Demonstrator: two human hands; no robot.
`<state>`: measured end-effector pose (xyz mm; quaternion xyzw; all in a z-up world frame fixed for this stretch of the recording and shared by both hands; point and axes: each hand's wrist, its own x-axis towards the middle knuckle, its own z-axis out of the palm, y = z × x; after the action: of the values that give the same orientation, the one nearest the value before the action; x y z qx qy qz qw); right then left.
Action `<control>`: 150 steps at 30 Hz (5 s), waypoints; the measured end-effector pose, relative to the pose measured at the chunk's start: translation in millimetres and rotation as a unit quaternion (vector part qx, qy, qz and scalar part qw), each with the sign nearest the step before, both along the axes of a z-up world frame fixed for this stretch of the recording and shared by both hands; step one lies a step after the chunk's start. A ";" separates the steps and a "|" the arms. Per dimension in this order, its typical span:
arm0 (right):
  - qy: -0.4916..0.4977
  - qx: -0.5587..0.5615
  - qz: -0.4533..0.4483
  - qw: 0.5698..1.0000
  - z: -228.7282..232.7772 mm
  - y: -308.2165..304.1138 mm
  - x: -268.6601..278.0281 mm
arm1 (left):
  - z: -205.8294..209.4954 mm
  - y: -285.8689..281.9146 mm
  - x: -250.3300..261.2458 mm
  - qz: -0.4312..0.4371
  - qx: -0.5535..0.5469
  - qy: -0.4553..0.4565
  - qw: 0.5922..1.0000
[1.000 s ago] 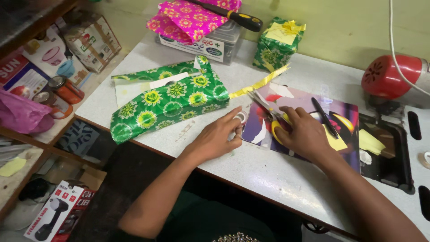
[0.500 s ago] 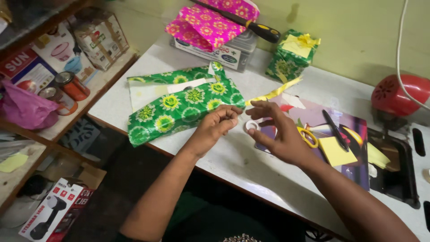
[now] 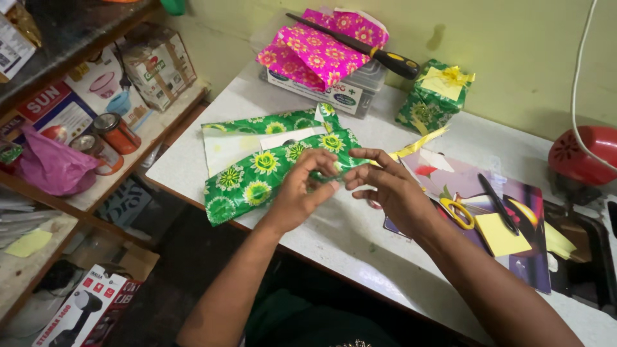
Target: The person wraps a gift using green floral wrapping paper. They fold the paper around the item, apply clear tape to secure the edges, and use scissors to cut the tape. The process includes folding, taping, and trimming to complete the wrapping.
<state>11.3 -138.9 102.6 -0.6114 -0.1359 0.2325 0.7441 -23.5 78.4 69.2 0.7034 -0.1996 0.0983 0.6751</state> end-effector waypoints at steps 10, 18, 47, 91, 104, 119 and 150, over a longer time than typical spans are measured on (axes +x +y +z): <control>-0.402 -0.294 -0.034 0.867 -19.2 68.4 149.1 | 5.4 135.2 106.6 0.225 0.183 0.043 0.956; -0.565 -0.357 0.153 0.728 -107.1 161.5 286.6 | -4.9 124.8 111.1 0.138 0.234 0.047 0.961; -0.576 -0.343 0.102 0.734 22.1 113.8 182.0 | 1.4 64.9 53.4 0.229 0.503 -0.205 0.808; -0.556 -0.271 -0.036 0.785 -23.0 -6.0 141.1 | 15.4 56.3 53.2 0.232 0.569 -0.310 0.726; -0.618 -0.292 -0.022 0.729 -30.0 -17.9 141.7 | 9.4 60.7 57.8 0.225 0.547 -0.325 0.738; -0.595 -0.449 0.021 0.666 30.8 16.7 81.0 | 17.9 67.4 56.8 0.209 0.484 -0.267 0.807; -0.334 -0.272 0.210 0.878 33.3 71.6 93.1 | 16.3 58.4 23.5 0.203 0.478 -0.142 0.843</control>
<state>104.4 -67.3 135.8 -0.7883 -0.4324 0.1932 0.3928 0.0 136.7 85.5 0.9418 -0.1687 0.2244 0.1848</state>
